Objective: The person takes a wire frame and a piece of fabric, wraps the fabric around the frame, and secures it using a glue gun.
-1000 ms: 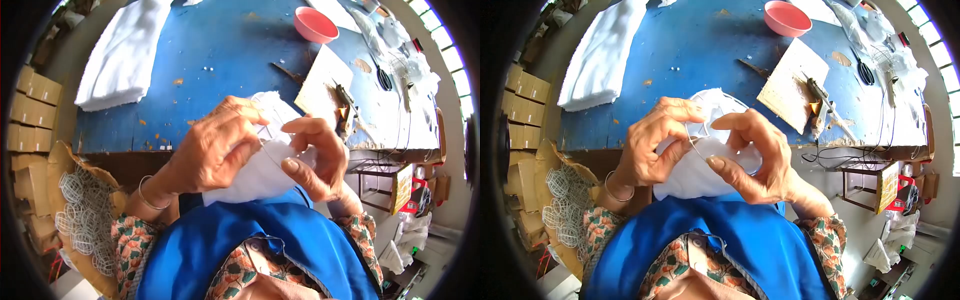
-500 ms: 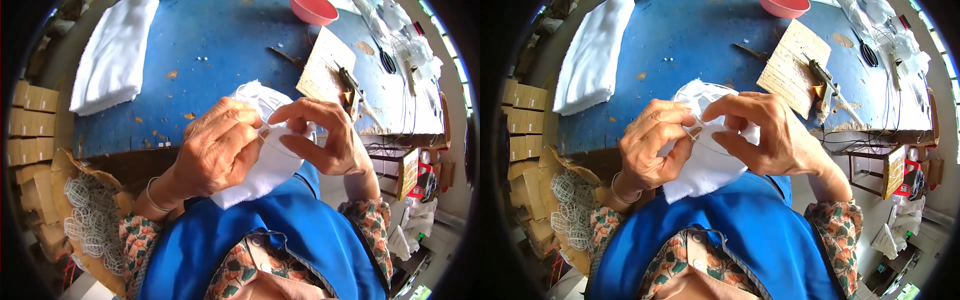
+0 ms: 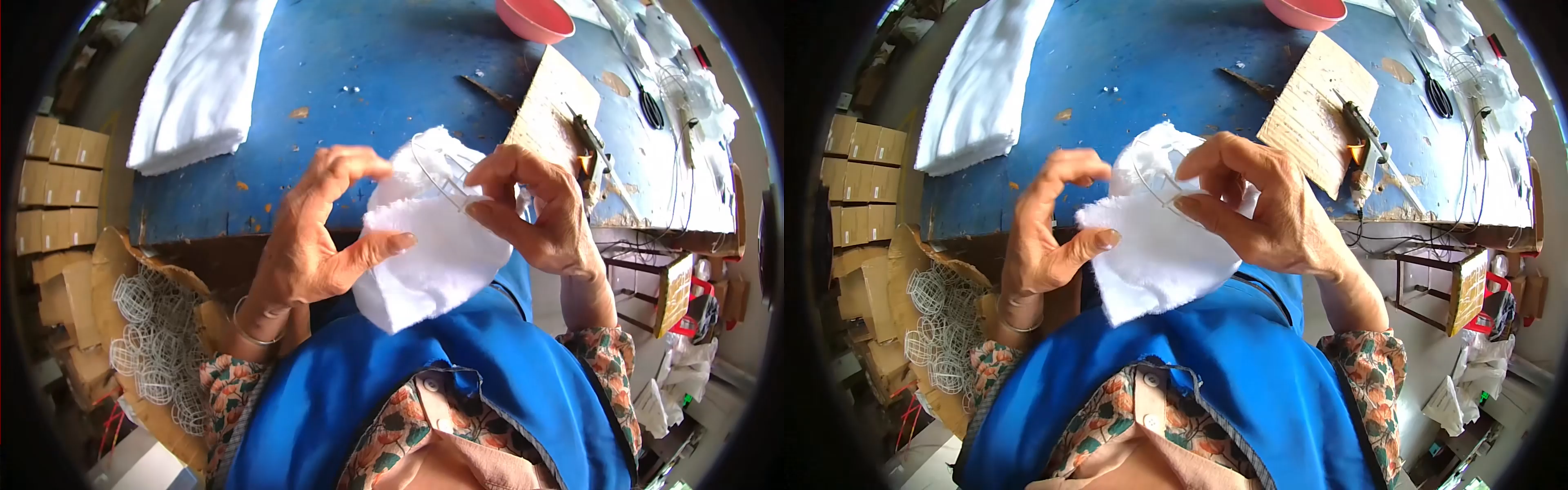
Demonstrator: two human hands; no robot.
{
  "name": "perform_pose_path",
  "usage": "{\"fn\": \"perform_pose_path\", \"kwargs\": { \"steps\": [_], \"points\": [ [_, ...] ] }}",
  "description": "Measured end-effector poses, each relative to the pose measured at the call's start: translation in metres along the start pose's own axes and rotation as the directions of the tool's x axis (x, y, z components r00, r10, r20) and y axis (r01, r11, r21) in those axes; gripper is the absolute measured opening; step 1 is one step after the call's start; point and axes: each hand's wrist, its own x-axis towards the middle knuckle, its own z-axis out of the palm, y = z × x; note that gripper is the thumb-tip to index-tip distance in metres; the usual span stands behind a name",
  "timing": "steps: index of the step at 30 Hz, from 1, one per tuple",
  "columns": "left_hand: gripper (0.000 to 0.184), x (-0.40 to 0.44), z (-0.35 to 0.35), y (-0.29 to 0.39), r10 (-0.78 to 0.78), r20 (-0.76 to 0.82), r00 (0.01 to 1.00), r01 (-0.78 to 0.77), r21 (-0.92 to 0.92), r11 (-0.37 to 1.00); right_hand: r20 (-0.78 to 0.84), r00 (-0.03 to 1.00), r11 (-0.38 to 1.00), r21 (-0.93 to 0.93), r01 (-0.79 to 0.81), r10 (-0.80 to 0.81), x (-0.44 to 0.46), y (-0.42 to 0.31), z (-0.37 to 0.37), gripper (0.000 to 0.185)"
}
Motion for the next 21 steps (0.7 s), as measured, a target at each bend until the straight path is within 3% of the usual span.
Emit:
{"fn": "perform_pose_path", "kwargs": {
  "steps": [2,5,10,11,13,14,15,18,19,21],
  "points": [
    [0.030,-0.011,0.003,-0.007,-0.151,0.075,0.986,0.157,-0.088,0.984,0.036,0.999,1.000,-0.002,0.005,-0.005,0.002,0.002,0.000,0.014],
    [0.021,-0.017,0.006,-0.010,-0.230,0.109,0.967,0.249,-0.224,0.942,0.083,0.995,0.998,-0.018,0.053,-0.051,0.004,0.003,-0.003,0.017],
    [0.013,-0.003,0.013,0.004,0.019,-0.040,0.999,-0.023,-0.086,0.996,0.073,0.994,0.995,0.058,0.083,-0.088,-0.004,-0.011,-0.006,0.018],
    [0.013,0.002,0.015,0.006,0.069,-0.074,0.995,-0.075,-0.089,0.993,0.052,0.999,0.993,0.119,0.012,-0.018,-0.010,-0.018,-0.006,0.019],
    [0.012,0.007,0.014,0.010,0.144,0.000,0.990,-0.142,-0.132,0.981,0.141,0.944,0.954,0.079,0.290,-0.298,-0.008,-0.027,-0.005,0.020],
    [0.010,0.008,0.012,0.013,0.172,0.108,0.979,-0.151,-0.176,0.973,0.171,0.939,0.955,0.048,0.293,-0.297,-0.010,-0.036,0.001,0.023],
    [0.009,0.009,0.010,0.017,0.207,0.212,0.955,-0.160,-0.218,0.963,0.230,0.951,0.978,0.090,0.190,-0.206,-0.014,-0.038,0.001,0.022],
    [0.008,0.012,0.012,0.020,0.088,0.226,0.970,-0.051,-0.162,0.985,0.002,1.000,0.904,0.427,0.025,-0.029,-0.015,-0.017,0.002,0.015],
    [0.007,0.013,0.013,0.015,0.062,0.211,0.975,-0.033,-0.137,0.990,-0.061,0.998,0.889,0.457,0.015,0.014,-0.013,-0.015,0.007,0.013],
    [0.009,0.014,0.015,0.007,0.091,0.177,0.980,-0.065,-0.144,0.987,-0.016,0.995,0.965,0.241,0.101,-0.100,-0.009,-0.005,0.004,0.014]
  ]
}}
